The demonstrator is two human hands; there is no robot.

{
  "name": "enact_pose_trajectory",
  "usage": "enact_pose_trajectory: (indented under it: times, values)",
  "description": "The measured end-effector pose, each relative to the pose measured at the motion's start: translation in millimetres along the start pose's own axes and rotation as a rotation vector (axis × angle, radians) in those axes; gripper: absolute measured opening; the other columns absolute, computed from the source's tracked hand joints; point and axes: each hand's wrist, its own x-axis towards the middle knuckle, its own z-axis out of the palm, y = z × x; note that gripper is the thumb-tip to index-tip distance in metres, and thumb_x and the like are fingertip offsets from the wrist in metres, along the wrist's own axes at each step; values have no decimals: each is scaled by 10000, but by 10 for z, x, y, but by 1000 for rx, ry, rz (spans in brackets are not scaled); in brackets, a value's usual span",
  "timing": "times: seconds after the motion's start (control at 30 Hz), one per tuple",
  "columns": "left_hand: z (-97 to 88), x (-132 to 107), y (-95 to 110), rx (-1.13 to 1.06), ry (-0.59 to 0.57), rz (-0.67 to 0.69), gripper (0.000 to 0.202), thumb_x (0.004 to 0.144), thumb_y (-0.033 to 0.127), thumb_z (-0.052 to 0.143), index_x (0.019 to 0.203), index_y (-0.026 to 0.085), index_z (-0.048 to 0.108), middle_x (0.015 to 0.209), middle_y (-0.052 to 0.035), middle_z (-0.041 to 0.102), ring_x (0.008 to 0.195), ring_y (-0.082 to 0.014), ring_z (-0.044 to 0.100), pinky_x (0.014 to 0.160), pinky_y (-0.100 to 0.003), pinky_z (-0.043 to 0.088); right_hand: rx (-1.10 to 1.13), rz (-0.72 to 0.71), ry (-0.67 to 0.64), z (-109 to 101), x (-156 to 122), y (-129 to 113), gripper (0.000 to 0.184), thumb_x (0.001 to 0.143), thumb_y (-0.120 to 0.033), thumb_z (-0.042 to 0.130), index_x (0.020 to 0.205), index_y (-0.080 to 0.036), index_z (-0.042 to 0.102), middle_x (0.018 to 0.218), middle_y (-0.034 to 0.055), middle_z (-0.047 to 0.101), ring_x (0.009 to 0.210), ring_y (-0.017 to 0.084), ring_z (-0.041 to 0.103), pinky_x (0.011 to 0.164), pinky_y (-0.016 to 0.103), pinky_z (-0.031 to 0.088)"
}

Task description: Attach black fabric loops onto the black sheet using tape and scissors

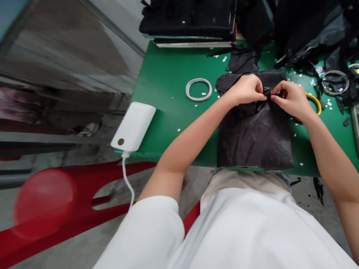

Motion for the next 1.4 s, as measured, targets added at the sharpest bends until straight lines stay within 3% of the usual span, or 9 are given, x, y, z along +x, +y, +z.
enact_pose_trajectory:
  times: [0.13,0.33,0.53,0.73,0.9,1.1,1.23,1.33,1.4]
  values:
    - [-202,-165,-61,-81,-34,-13,84,770,147,665,822,112,722,675,-11,665,647,-108,609,739,-279,495,108,82,-14,-127,-51,-37,71,740,-231,659,805,-221,688,725,5,642,606,150,543,632,318,453]
    - [-398,-364,-342,-85,177,-1,93,802,149,615,812,118,702,738,-13,699,660,-90,605,673,-226,454,121,80,81,-285,-133,-44,127,732,-215,625,821,-216,716,819,26,660,672,158,583,636,315,460]
    - [-388,-491,-635,-176,296,10,144,839,246,588,827,122,660,742,-16,711,605,-84,593,630,-209,481,37,-4,88,-285,-174,-36,148,730,-251,662,858,-214,726,883,37,644,724,171,591,707,341,478]
    - [-555,-558,-807,224,463,-53,148,863,245,566,883,168,691,921,-53,734,852,-169,653,878,-319,509,-144,-92,157,1,-149,-62,136,765,-314,688,852,-212,709,923,72,649,925,252,587,907,427,441]
    - [-699,-661,-860,485,412,-254,231,877,308,587,1005,137,675,1021,-122,710,1061,-284,638,1030,-433,471,-168,-60,177,131,-118,-35,60,766,-266,656,769,-208,669,876,74,632,902,251,586,905,431,430]
    - [-623,-690,-849,562,220,-396,329,881,308,583,1071,46,641,1110,-203,677,1137,-347,631,1033,-469,495,-182,-57,167,119,-107,-8,93,762,-303,655,798,-218,664,867,68,631,903,253,580,880,421,422]
    - [-610,-708,-756,574,180,-394,285,907,247,482,1022,59,662,1135,-213,688,1126,-354,648,1000,-466,521,-145,-13,178,-65,-72,10,162,821,-392,612,814,-231,620,836,52,638,829,224,576,819,378,433]
    - [-631,-735,-681,584,152,-423,299,904,210,424,976,83,685,1106,-205,705,1085,-361,669,931,-465,551,-139,126,179,-297,-111,68,204,881,-412,528,782,-238,566,774,52,628,728,209,558,691,342,399]
    - [-643,-749,-657,586,140,-439,295,894,204,421,910,103,698,1050,-188,722,1048,-358,685,902,-459,560,-233,231,102,-444,-184,127,265,881,-470,540,751,-240,537,718,63,616,683,221,543,635,344,353]
